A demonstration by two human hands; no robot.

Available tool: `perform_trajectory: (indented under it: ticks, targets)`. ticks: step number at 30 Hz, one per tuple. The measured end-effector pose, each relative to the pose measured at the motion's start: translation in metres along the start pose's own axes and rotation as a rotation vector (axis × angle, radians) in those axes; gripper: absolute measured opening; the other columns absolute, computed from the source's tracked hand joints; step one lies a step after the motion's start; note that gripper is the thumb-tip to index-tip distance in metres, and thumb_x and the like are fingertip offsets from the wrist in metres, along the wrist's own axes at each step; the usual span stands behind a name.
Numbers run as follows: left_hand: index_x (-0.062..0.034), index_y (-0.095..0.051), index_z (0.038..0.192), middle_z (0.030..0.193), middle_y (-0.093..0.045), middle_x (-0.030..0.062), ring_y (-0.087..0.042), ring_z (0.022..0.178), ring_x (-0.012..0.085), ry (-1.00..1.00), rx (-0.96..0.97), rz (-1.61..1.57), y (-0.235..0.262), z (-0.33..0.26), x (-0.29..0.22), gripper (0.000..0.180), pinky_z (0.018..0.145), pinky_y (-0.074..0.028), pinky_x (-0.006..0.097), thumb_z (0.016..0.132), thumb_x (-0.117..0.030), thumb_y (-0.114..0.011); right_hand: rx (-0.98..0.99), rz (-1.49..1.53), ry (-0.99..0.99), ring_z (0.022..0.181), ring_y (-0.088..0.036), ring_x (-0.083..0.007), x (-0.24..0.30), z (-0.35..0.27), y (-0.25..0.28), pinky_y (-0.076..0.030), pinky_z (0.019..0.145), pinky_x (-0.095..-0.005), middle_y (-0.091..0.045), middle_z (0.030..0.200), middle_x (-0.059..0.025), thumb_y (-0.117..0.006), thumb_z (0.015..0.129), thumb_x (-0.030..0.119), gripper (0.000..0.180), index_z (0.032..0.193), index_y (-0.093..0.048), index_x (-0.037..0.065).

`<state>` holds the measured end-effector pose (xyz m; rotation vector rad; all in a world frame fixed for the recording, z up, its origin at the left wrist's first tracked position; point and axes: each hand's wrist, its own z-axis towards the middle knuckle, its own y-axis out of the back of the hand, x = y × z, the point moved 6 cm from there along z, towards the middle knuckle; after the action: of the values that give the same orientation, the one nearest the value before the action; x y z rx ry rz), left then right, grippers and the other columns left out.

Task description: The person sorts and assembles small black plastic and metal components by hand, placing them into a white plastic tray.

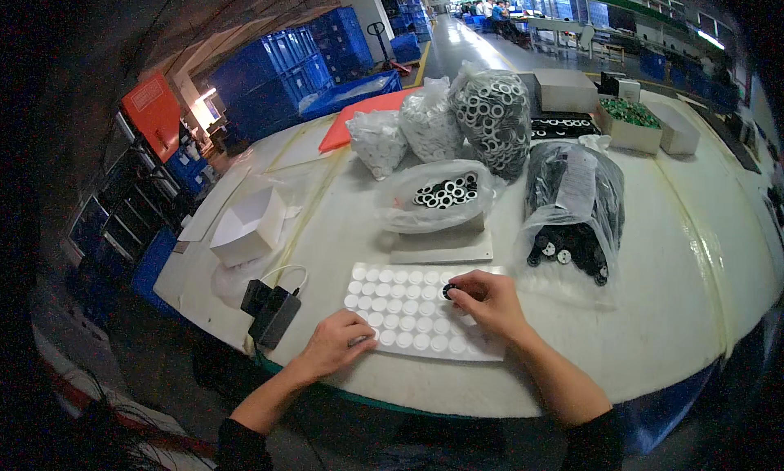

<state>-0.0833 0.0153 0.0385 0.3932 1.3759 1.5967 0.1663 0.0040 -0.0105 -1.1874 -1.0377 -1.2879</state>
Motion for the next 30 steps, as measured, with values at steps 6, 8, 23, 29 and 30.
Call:
perform_trajectory:
  ticks: [6,8,23,29,30]
  targets:
    - [-0.0050,-0.064,0.071,0.077,-0.060,0.0065,-0.058,0.077,0.0240,0.081,0.088,-0.041,-0.004,0.008,0.006,0.011,0.067,-0.049,0.036,0.071,-0.015,-0.069,0.014,0.020,-0.018,0.072,-0.064,-0.0130,-0.001,0.000,0.002,-0.052,0.064,-0.0247,-0.066,0.085,-0.0097,-0.065,0.083,0.007,0.021,0.099,-0.062,-0.006]
    - [-0.0049,-0.063,0.070,0.076,-0.058,0.0064,-0.058,0.076,0.0240,0.066,0.096,0.012,-0.009,0.010,0.003,0.011,0.066,-0.048,0.036,0.071,-0.014,-0.068,0.007,0.033,-0.024,0.072,-0.064,-0.0130,-0.004,0.001,0.005,-0.052,0.064,-0.0248,-0.066,0.085,-0.0099,-0.065,0.083,0.007,0.021,0.099,-0.062,-0.006]
    - [-0.0023,-0.061,0.072,0.064,-0.059,0.0096,-0.058,0.061,0.0215,0.303,-0.021,0.071,-0.002,0.005,0.015,0.009,0.054,-0.046,0.033,0.071,-0.012,-0.062,-0.015,0.126,-0.027,0.071,-0.063,-0.0119,-0.002,0.003,0.008,-0.051,0.063,-0.0235,-0.067,0.085,-0.0087,-0.067,0.082,0.010,0.021,0.098,-0.065,-0.005]
    - [0.0040,-0.055,0.089,0.068,-0.065,0.0137,-0.063,0.058,0.0151,0.841,-0.010,-0.603,0.006,-0.019,0.062,0.010,0.049,-0.049,0.023,0.082,-0.002,-0.054,-0.043,-0.047,0.086,0.066,-0.060,-0.0090,0.005,0.002,0.011,-0.047,0.060,-0.0210,-0.068,0.082,-0.0045,-0.068,0.081,0.011,0.018,0.094,-0.069,-0.001]
    - [0.0040,-0.055,0.089,0.068,-0.065,0.0137,-0.063,0.058,0.0151,0.842,-0.012,-0.603,0.005,-0.020,0.063,0.010,0.049,-0.049,0.023,0.082,-0.002,-0.054,-0.059,-0.109,0.156,0.065,-0.059,-0.0085,0.008,0.002,0.010,-0.046,0.059,-0.0207,-0.067,0.080,-0.0036,-0.069,0.081,0.011,0.017,0.093,-0.069,0.000]
